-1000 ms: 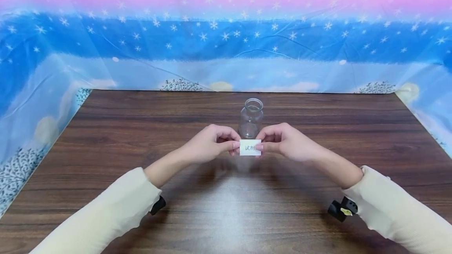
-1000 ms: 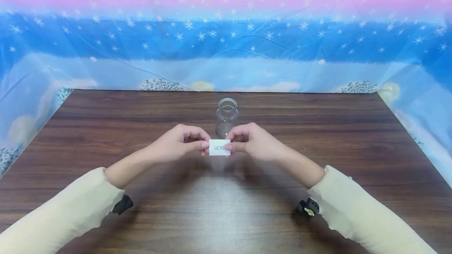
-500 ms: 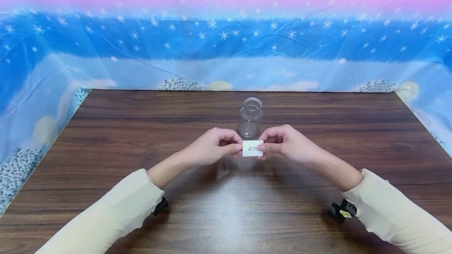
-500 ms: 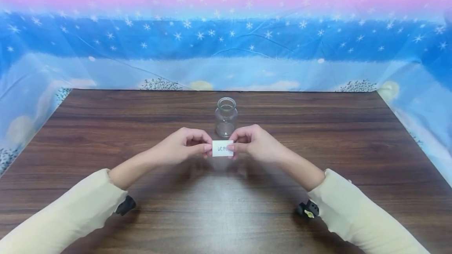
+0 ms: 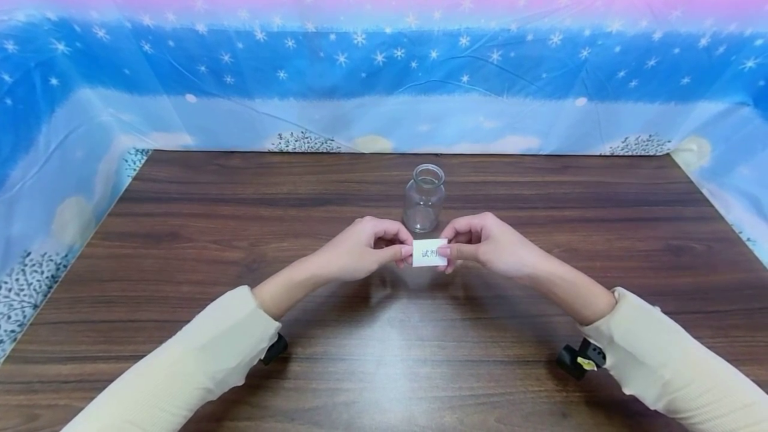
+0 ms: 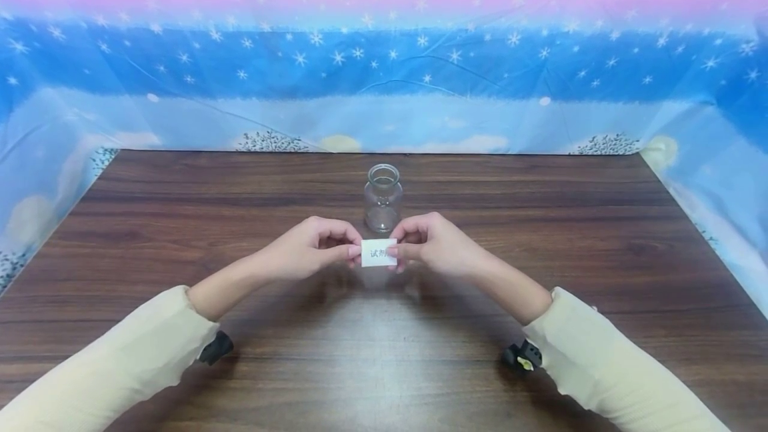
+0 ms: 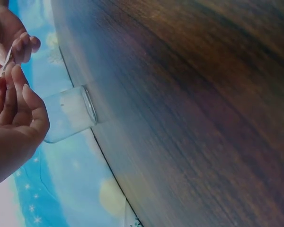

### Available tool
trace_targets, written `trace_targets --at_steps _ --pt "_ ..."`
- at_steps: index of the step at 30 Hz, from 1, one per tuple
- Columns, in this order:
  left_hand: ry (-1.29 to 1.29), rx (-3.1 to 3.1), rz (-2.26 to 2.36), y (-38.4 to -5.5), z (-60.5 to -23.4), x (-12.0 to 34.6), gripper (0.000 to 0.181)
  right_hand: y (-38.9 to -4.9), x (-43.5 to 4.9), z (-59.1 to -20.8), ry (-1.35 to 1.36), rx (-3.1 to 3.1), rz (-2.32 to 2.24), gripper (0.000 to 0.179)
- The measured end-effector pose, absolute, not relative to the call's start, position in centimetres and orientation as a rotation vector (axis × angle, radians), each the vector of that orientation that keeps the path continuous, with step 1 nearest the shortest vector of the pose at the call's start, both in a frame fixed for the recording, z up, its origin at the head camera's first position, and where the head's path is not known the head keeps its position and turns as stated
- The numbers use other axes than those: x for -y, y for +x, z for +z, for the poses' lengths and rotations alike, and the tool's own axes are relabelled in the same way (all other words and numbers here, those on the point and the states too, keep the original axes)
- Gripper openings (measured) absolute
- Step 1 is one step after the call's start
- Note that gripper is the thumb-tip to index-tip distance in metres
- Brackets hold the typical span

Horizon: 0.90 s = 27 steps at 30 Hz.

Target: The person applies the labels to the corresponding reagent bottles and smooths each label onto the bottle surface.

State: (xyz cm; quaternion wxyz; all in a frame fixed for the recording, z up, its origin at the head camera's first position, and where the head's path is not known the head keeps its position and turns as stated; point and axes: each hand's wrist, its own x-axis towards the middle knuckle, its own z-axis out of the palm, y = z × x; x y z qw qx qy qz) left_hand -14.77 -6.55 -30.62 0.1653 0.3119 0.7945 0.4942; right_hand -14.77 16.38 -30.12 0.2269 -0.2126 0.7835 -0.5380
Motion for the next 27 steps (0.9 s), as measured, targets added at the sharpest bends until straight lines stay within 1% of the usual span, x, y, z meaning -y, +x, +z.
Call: trace_targets --at_steps 6,11,14,21,27 --pt "0.766 -2.415 1.390 -15.2 -30.6 6.9 0.007 -14.6 -17.0 -29.3 -0.567 -2.286 -1.463 0.009" --pt "0.728 -2.533 1.337 -15.5 -30.7 7.2 0.007 -14.2 -17.1 -28.6 -0.575 -2.311 -1.483 0.007" --pt "0.756 -2.513 1.348 -15.5 -30.8 6.9 0.007 -14.0 -16.7 -28.7 -0.574 -2.256 -1.512 0.009" --pt "0.920 -2.390 1.378 -15.3 -30.7 5.9 0.007 -13.8 -15.8 -29.8 -0.631 -2.127 -1.570 0.012" --pt "0.950 -2.362 1.389 -15.3 -30.7 5.3 0.007 -13.8 -15.6 -30.3 -0.647 -2.125 -1.571 0.013"
